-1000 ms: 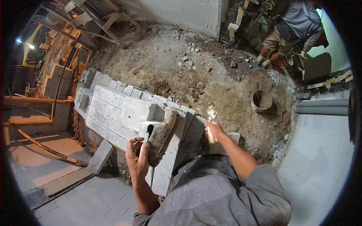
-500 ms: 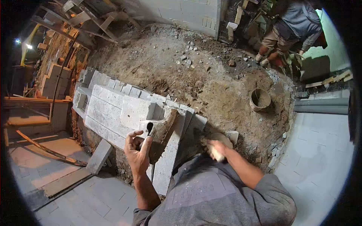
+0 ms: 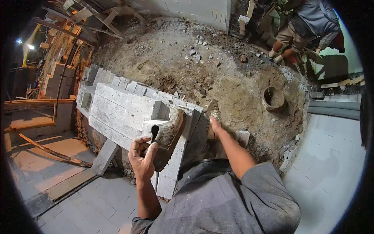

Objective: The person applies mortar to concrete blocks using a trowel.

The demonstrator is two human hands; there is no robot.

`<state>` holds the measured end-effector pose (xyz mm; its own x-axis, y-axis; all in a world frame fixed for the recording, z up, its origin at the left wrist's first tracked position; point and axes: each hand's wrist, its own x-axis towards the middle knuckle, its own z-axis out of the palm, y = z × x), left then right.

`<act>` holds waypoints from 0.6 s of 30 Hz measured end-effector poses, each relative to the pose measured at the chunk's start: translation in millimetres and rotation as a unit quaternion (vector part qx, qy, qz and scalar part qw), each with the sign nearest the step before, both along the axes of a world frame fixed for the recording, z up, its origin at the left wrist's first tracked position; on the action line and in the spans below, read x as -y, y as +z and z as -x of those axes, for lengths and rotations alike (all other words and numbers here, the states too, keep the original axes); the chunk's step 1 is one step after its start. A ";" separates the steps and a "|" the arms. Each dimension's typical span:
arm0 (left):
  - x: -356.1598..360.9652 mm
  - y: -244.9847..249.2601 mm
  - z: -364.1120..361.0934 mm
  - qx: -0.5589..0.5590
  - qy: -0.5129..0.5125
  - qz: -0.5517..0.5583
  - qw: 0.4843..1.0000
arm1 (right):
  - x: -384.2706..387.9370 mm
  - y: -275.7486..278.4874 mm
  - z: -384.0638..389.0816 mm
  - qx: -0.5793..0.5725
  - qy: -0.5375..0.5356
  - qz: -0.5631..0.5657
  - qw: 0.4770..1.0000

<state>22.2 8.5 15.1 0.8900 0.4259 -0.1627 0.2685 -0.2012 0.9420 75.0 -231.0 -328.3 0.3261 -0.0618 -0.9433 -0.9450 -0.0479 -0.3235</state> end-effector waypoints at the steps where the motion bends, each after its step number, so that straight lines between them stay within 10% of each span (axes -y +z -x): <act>1: -3.6 -3.5 1.2 0.000 0.007 0.020 1.000 | 4.3 4.5 0.4 -0.012 0.031 0.034 0.999; 11: -3.7 2.9 -16.7 0.014 -0.008 0.046 0.999 | 54.5 92.1 72.7 -0.027 0.077 -0.093 0.992; 13: -1.3 0.9 -13.6 0.025 -0.004 0.053 0.998 | 41.8 137.7 48.9 0.255 0.182 0.117 0.942; 18: 2.4 -0.4 -8.1 0.024 0.009 0.069 0.997 | 18.2 20.1 5.8 0.269 0.216 0.261 0.902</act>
<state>30.3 6.1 14.6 0.8903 0.4191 -0.1778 0.2243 -0.0640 0.9724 69.2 -249.2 -308.2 0.8275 -0.2091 -0.5210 -0.5149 -0.6526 -0.5559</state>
